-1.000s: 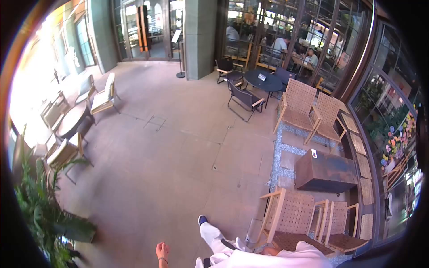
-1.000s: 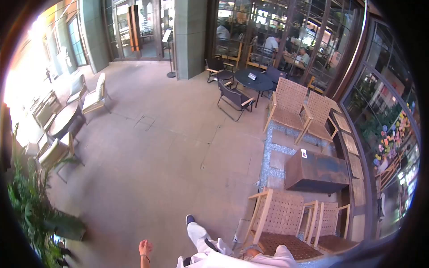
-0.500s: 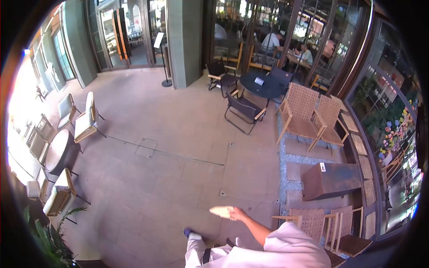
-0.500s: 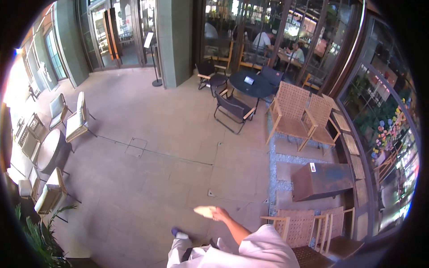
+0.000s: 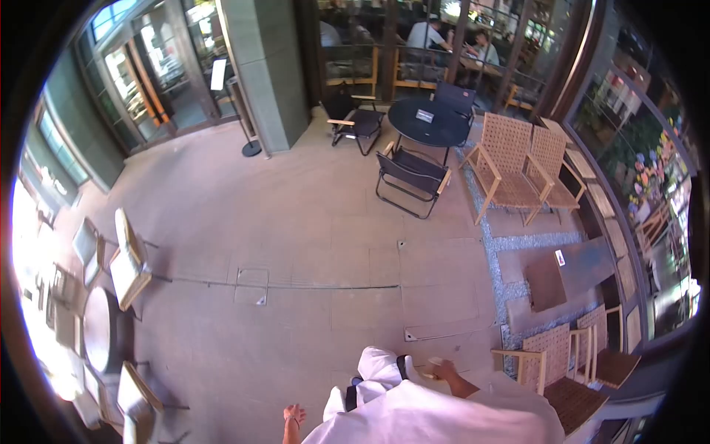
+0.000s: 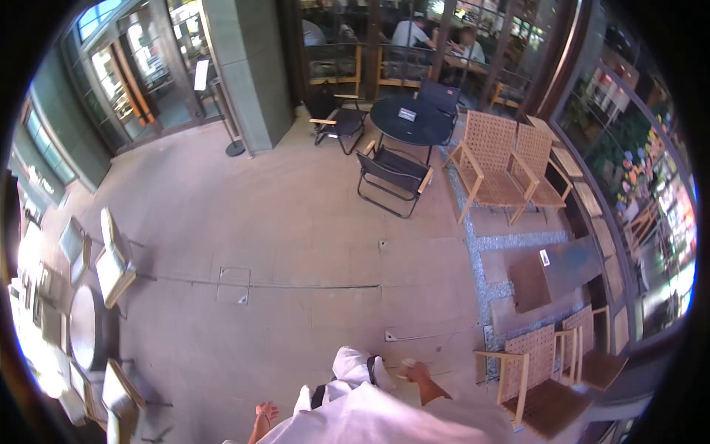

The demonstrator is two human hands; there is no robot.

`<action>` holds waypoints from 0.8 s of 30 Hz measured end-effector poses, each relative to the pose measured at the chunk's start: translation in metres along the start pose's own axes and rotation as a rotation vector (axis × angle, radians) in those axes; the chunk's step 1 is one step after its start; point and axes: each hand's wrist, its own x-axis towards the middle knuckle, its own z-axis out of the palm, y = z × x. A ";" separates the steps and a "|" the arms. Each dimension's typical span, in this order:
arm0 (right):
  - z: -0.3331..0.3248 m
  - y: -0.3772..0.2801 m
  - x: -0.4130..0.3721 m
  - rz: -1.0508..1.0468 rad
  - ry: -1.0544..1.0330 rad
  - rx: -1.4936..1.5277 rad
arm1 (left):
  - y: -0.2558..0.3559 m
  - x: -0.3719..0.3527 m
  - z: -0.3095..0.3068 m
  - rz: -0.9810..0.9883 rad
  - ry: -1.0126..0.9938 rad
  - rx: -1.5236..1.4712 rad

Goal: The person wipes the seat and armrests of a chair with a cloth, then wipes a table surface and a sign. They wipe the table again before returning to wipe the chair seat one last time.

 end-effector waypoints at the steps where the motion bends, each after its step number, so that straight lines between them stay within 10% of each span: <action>1: -0.029 -0.033 -0.041 0.010 -0.077 -0.037 | 0.047 0.021 0.002 0.056 0.005 -0.005; 6: 0.015 -0.009 0.058 -1.002 0.373 -0.011 | 0.272 0.090 0.037 0.341 -0.059 -0.090; 11: -0.049 -0.162 0.213 -0.221 -0.047 -0.136 | 0.412 0.186 0.067 0.005 -0.566 -0.044; 14: -0.125 -0.302 0.287 -0.218 0.236 0.021 | 0.489 0.240 0.068 0.164 -1.045 0.130; 18: -0.270 -0.489 0.352 -0.525 0.208 0.872 | 0.597 0.215 0.096 0.092 -0.182 0.219; 19: -0.320 -0.535 0.340 -0.642 0.349 0.658 | 0.622 0.215 0.109 0.137 -0.083 0.297; 24: -0.444 -0.664 0.391 -0.527 0.699 0.428 | 0.725 0.340 0.160 -0.077 -0.317 0.428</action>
